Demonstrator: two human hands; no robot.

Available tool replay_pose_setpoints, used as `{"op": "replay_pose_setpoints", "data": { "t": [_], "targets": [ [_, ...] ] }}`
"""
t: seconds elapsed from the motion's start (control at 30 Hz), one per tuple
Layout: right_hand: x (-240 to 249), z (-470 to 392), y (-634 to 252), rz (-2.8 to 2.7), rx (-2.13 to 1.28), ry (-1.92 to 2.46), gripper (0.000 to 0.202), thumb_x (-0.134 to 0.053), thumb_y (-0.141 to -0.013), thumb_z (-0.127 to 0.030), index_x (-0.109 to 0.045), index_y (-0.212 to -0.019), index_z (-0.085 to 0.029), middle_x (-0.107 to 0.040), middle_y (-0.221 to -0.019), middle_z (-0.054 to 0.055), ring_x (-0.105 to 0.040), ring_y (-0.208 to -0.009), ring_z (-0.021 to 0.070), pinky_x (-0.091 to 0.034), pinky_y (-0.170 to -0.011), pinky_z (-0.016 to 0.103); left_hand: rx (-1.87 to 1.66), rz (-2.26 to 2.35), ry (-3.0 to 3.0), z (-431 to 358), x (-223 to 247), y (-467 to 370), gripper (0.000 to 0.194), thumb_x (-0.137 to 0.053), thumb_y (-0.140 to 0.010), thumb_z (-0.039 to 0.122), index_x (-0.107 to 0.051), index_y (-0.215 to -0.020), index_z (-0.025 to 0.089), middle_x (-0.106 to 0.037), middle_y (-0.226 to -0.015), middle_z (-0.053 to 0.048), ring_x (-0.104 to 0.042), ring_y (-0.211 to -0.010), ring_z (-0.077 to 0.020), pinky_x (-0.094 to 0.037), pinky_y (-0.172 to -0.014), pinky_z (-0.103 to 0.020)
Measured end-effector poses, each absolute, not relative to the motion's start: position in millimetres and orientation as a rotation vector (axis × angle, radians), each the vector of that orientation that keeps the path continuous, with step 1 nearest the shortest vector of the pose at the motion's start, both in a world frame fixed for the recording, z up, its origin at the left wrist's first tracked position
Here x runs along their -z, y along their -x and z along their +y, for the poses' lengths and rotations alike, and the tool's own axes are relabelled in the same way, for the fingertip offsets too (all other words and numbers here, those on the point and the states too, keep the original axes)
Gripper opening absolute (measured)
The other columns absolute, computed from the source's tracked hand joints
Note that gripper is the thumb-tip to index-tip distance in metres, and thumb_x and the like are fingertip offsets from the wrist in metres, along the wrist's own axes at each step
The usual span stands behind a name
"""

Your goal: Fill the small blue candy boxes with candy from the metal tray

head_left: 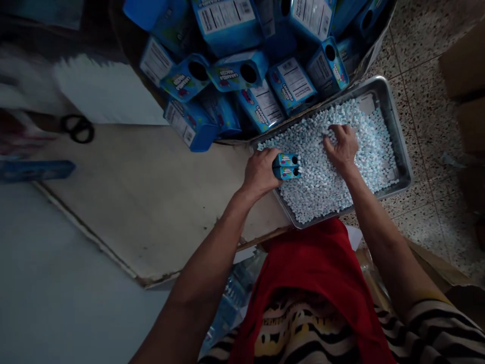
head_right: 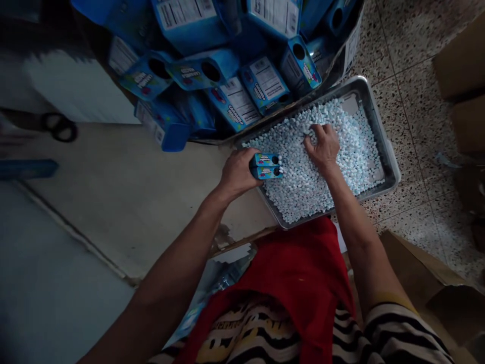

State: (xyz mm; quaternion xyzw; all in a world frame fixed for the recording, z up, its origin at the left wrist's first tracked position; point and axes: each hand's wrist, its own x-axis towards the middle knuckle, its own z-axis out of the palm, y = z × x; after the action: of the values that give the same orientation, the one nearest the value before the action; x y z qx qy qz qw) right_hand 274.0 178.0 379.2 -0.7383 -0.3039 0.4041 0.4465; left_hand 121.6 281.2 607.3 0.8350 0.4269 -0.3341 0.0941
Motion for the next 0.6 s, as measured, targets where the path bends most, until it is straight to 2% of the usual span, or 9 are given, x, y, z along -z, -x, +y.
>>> {"op": "replay_pose_setpoints", "data": {
  "t": [0.2,0.3,0.47,0.6],
  "targets": [
    [-423.6,177.8,-248.3,-0.080,-1.209,1.291,0.034,-0.068,-0.091,-0.060,-0.073,-0.091,-0.026,-0.074,-0.095,0.002,-0.066,-0.100,0.0235,-0.052,-0.105,0.043,1.116,1.383,-2.376,268.1,-593.6,-156.8,0.062,-0.086,-0.057,0.014,-0.065,-0.114,0.022,-0.072,-0.109,-0.011,-0.069,-0.106,-0.0411,-0.056,-0.087,-0.048],
    [-454.8,177.2,-244.6,0.150,-1.231,1.017,0.031,-0.068,-0.089,-0.054,-0.073,-0.080,-0.025,-0.073,-0.088,0.001,-0.066,-0.096,0.0229,-0.053,-0.104,0.043,1.121,1.454,-2.366,265.9,-592.4,-165.9,0.067,-0.087,-0.055,0.011,-0.064,-0.118,0.022,-0.072,-0.112,-0.012,-0.070,-0.107,-0.0425,-0.056,-0.087,-0.050],
    [-508.2,161.1,-258.8,0.137,-1.129,0.831,0.030,-0.062,-0.095,-0.047,-0.075,-0.080,-0.025,-0.077,-0.105,0.002,-0.068,-0.112,0.0241,-0.049,-0.114,0.047,0.929,1.287,-2.412,262.6,-599.3,-170.5,0.061,-0.086,-0.058,0.009,-0.061,-0.111,0.021,-0.073,-0.112,-0.009,-0.070,-0.108,-0.0373,-0.057,-0.093,-0.048],
    [-518.9,136.6,-283.2,-0.048,-1.105,0.852,0.036,-0.056,-0.103,-0.051,-0.079,-0.089,-0.027,-0.077,-0.127,0.001,-0.064,-0.133,0.0242,-0.039,-0.127,0.049,0.583,1.204,-2.346,255.6,-602.2,-168.4,0.062,-0.086,-0.067,0.012,-0.061,-0.122,0.025,-0.072,-0.121,-0.007,-0.070,-0.116,-0.0317,-0.058,-0.099,-0.045]
  ]
}}
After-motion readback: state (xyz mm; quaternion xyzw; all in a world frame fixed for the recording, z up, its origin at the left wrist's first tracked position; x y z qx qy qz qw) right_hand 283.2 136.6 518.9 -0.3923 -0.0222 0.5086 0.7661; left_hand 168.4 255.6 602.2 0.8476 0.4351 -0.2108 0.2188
